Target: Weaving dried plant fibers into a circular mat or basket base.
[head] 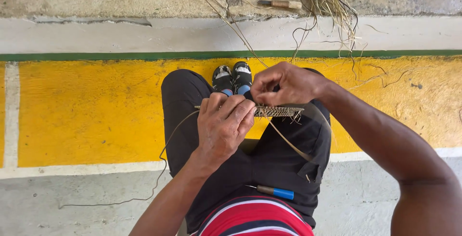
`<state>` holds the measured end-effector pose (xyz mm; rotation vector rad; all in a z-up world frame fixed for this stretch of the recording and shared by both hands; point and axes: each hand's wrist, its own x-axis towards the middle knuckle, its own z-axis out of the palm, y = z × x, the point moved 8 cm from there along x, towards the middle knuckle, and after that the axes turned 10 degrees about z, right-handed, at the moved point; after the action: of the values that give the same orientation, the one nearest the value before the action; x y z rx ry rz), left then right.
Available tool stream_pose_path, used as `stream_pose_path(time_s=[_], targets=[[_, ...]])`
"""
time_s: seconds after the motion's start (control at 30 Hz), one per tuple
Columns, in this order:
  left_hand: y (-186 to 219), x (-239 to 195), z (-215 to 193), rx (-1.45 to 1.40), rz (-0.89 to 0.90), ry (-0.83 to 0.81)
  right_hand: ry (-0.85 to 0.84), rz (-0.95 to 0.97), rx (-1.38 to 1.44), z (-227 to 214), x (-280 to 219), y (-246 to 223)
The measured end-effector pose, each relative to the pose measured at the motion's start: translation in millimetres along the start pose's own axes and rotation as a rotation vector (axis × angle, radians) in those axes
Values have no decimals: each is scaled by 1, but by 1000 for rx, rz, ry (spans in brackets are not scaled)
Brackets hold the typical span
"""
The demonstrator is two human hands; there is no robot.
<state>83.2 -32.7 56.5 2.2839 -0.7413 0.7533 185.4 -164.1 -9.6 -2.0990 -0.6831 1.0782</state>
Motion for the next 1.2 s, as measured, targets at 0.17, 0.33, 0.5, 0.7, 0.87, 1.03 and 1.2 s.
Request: stream_pose_path(time_s=[0.17,0.33,0.5,0.7,0.87,1.03,1.2], targets=[[-3,6,2,-21,6,-16,400,62,327,-32,4,39],[-7,4,5,-36,-15,-27,257,-42,582,3,-12,12],[-7,6,2,-41,2,-18,483,-76,275,-7,-44,-1],[-12,9,6,-28,10,-45,788,-337,-3,3,-76,-45],[-9,5,8,-56,7,-56,964,-216,-37,2,-81,-59],[-11,1,8,-89,-28,-65,944,-193,-65,12,-94,-71],[-12,0,11,-65,28,-17,758,-319,-74,-9,-84,-36]])
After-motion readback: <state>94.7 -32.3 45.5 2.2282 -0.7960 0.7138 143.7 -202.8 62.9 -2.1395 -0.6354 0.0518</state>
